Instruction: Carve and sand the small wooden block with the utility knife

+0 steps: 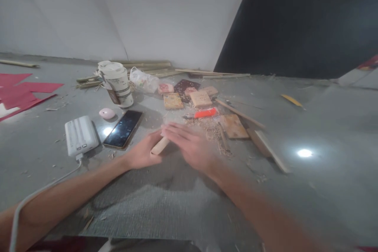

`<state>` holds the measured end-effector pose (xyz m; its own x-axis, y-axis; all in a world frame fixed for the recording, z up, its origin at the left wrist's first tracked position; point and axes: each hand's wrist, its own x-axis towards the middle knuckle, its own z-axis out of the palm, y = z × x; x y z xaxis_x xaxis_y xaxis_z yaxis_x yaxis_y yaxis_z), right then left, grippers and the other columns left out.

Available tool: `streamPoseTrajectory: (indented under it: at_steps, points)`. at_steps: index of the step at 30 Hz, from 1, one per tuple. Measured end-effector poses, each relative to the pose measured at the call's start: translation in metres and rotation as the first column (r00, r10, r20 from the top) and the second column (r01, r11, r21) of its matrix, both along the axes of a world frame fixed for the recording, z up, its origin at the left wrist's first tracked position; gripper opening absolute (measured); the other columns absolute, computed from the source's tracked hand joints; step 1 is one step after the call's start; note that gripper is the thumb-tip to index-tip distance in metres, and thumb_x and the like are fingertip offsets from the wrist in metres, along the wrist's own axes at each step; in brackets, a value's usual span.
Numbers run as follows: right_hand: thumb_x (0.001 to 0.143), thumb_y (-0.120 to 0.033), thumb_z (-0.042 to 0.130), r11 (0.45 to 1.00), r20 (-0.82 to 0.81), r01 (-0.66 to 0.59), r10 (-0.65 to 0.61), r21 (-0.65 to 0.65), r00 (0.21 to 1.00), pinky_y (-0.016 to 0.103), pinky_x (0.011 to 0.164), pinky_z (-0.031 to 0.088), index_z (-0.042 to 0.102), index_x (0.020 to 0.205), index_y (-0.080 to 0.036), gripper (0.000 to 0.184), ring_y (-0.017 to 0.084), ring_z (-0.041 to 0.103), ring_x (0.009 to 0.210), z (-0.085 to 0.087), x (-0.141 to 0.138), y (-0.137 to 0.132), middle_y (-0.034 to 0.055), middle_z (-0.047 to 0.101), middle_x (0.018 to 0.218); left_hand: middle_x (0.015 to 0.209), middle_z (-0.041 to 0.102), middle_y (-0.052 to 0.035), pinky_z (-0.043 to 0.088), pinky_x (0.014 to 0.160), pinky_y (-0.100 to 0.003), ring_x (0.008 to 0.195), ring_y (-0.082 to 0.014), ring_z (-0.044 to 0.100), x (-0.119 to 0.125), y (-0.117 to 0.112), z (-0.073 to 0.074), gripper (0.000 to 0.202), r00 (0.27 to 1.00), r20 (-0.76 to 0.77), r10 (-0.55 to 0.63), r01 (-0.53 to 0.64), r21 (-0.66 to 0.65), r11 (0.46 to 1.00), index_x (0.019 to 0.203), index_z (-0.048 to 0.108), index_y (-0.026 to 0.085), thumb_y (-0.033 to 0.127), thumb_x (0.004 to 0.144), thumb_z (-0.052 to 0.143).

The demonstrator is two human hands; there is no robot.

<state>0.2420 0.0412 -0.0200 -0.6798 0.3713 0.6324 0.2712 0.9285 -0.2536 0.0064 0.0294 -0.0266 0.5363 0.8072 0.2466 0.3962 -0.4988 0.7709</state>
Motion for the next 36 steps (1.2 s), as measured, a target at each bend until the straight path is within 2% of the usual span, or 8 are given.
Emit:
streamPoseTrajectory:
  at_steps: [5, 12, 15, 18, 21, 24, 31, 36]
  points:
    - [0.112, -0.004, 0.048, 0.990, 0.012, -0.124, 0.124, 0.073, 0.992, 0.040, 0.133, 0.051, 0.051, 0.168, -0.021, 0.059, 0.018, 0.055, 0.159, 0.003, -0.015, -0.019, 0.0069, 0.071, 0.157, 0.143, 0.070, -0.0107, 0.052, 0.120, -0.050, 0.134, -0.0327, 0.065, -0.002, 0.000, 0.000, 0.047, 0.993, -0.034, -0.112, 0.114, 0.073, 0.991, 0.126, 0.064, 0.022, 0.031, 0.080, 0.068]
    - [0.110, 0.000, 0.039, 0.993, -0.007, 0.116, -0.117, -0.026, 0.993, 0.047, 0.133, 0.050, 0.043, 0.174, -0.033, 0.073, 0.021, 0.055, 0.159, -0.005, 0.010, 0.012, 0.0031, 0.060, 0.169, 0.112, 0.074, -0.0070, 0.061, 0.095, -0.045, 0.098, -0.0276, 0.070, 0.000, 0.000, 0.007, 0.035, 1.000, 0.012, 0.012, -0.012, -0.016, 1.000, 0.115, 0.063, 0.020, 0.024, 0.080, 0.062]
    - [0.109, 0.002, 0.041, 0.999, -0.014, 0.036, -0.036, 0.013, 0.999, 0.048, 0.133, 0.050, 0.037, 0.178, -0.029, 0.075, 0.022, 0.052, 0.161, -0.003, -0.007, -0.009, 0.0054, 0.060, 0.169, 0.124, 0.075, -0.0112, 0.060, 0.104, -0.051, 0.115, -0.0337, 0.071, -0.002, -0.002, 0.005, 0.038, 0.999, -0.012, -0.030, 0.030, 0.027, 0.999, 0.115, 0.064, 0.020, 0.024, 0.077, 0.064]
    - [0.110, -0.001, 0.046, 0.998, -0.019, -0.040, 0.041, 0.058, 0.999, 0.045, 0.132, 0.052, 0.034, 0.179, -0.027, 0.074, 0.022, 0.055, 0.159, 0.000, -0.017, -0.020, 0.0061, 0.064, 0.165, 0.145, 0.070, -0.0145, 0.053, 0.119, -0.056, 0.138, -0.0371, 0.064, -0.001, -0.003, 0.004, 0.057, 0.999, -0.019, -0.050, 0.051, 0.061, 0.997, 0.133, 0.063, 0.019, 0.023, 0.076, 0.061]
    - [0.108, 0.004, 0.041, 0.997, -0.011, -0.060, 0.061, 0.045, 0.998, 0.047, 0.133, 0.051, 0.031, 0.179, -0.030, 0.080, 0.021, 0.053, 0.161, 0.000, -0.007, -0.005, 0.0054, 0.062, 0.167, 0.128, 0.076, -0.0108, 0.060, 0.107, -0.051, 0.118, -0.0329, 0.072, 0.000, -0.003, 0.007, 0.050, 1.000, 0.000, 0.019, -0.019, -0.039, 0.999, 0.128, 0.065, 0.019, 0.025, 0.079, 0.059]
    - [0.105, 0.007, 0.038, 0.999, -0.002, 0.044, -0.044, -0.006, 0.999, 0.050, 0.134, 0.049, 0.032, 0.178, -0.033, 0.084, 0.020, 0.049, 0.163, -0.001, 0.002, 0.005, 0.0042, 0.056, 0.172, 0.114, 0.076, -0.0065, 0.062, 0.095, -0.045, 0.099, -0.0271, 0.071, -0.001, -0.002, 0.010, 0.042, 0.997, 0.025, 0.071, -0.068, -0.108, 0.992, 0.123, 0.065, 0.020, 0.027, 0.082, 0.059]
    - [0.110, 0.000, 0.045, 0.997, -0.021, -0.060, 0.061, 0.055, 0.998, 0.045, 0.134, 0.050, 0.029, 0.180, -0.028, 0.077, 0.021, 0.051, 0.162, -0.003, -0.014, -0.017, 0.0061, 0.062, 0.167, 0.138, 0.072, -0.0134, 0.057, 0.113, -0.054, 0.128, -0.0344, 0.068, -0.001, -0.004, 0.005, 0.050, 1.000, 0.009, -0.027, 0.027, 0.017, 1.000, 0.127, 0.064, 0.020, 0.023, 0.077, 0.061]
    - [0.107, 0.005, 0.040, 0.999, 0.007, 0.031, -0.030, -0.036, 1.000, 0.049, 0.135, 0.048, 0.034, 0.178, -0.034, 0.081, 0.019, 0.047, 0.164, -0.003, 0.002, 0.004, 0.0031, 0.056, 0.173, 0.107, 0.073, -0.0067, 0.063, 0.093, -0.045, 0.097, -0.0277, 0.071, -0.001, -0.002, 0.006, 0.031, 0.997, 0.012, 0.074, -0.073, -0.059, 0.996, 0.112, 0.062, 0.020, 0.026, 0.082, 0.058]
